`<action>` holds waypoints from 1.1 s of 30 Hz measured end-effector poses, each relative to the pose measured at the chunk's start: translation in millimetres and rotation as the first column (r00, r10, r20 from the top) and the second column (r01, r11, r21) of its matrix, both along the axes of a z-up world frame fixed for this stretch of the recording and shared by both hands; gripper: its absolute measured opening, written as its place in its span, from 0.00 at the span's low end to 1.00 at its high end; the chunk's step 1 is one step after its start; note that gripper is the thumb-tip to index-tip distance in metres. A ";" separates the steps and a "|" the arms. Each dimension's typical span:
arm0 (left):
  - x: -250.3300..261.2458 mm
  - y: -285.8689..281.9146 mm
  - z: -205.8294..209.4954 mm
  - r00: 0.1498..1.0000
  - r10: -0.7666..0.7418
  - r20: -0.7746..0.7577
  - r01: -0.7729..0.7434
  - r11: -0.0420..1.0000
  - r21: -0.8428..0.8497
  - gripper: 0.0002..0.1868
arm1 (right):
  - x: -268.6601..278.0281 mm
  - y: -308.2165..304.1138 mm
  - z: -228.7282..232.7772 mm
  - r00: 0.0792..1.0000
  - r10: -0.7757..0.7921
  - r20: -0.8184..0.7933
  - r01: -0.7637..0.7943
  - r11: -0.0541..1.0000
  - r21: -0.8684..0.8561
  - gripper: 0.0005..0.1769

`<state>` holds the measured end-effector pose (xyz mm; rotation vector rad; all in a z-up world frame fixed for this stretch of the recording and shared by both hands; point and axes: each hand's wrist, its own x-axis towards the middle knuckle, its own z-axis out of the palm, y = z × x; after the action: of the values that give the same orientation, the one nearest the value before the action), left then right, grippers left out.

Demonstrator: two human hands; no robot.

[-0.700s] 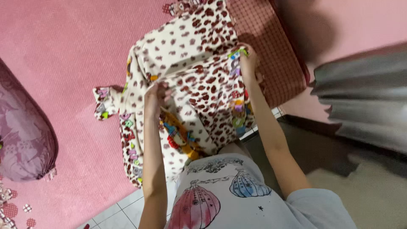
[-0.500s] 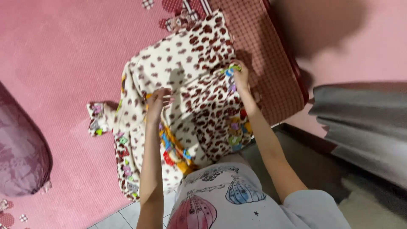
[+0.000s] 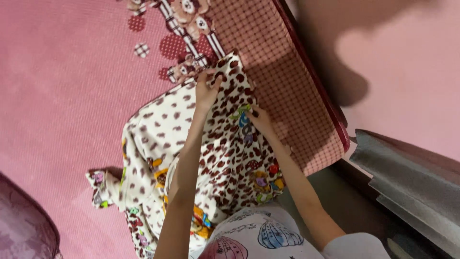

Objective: Folding a leopard-print blanket with a bear illustration on a bed.

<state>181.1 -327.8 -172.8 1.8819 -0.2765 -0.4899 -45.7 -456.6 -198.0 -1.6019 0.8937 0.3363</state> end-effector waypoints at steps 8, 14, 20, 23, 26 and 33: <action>26.9 -54.1 -10.4 0.907 -0.287 0.309 0.192 0.933 0.304 0.24 | -1.1 6.1 4.4 0.999 0.053 -0.009 -0.051 0.990 0.134 0.37; 43.0 -73.7 -24.8 0.919 -0.382 0.093 0.311 0.851 0.423 0.25 | -2.3 0.9 2.4 0.995 0.062 -0.082 -0.045 0.980 0.193 0.41; 43.0 -65.3 -19.1 0.896 -0.444 0.015 0.406 0.831 0.379 0.23 | 5.2 -2.5 16.2 0.996 0.076 -0.036 -0.067 0.976 0.205 0.40; 30.7 -42.7 -9.3 0.914 -0.399 0.073 0.368 0.891 0.265 0.22 | 6.6 -4.5 17.6 0.996 0.071 -0.062 -0.058 0.982 0.182 0.39; 17.0 -13.1 15.5 0.928 -0.365 0.072 0.347 0.920 0.181 0.23 | 14.9 -5.1 39.5 0.991 0.038 -0.127 -0.017 0.987 0.163 0.40; -25.5 72.1 79.1 0.936 -0.334 0.114 0.315 0.936 0.160 0.21 | 10.3 24.8 126.2 0.998 0.038 -0.044 -0.030 0.986 0.164 0.31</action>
<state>155.6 -255.7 -93.8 2.0196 -0.6712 -0.6133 -35.4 -431.8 -71.8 -1.4638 0.8525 0.4613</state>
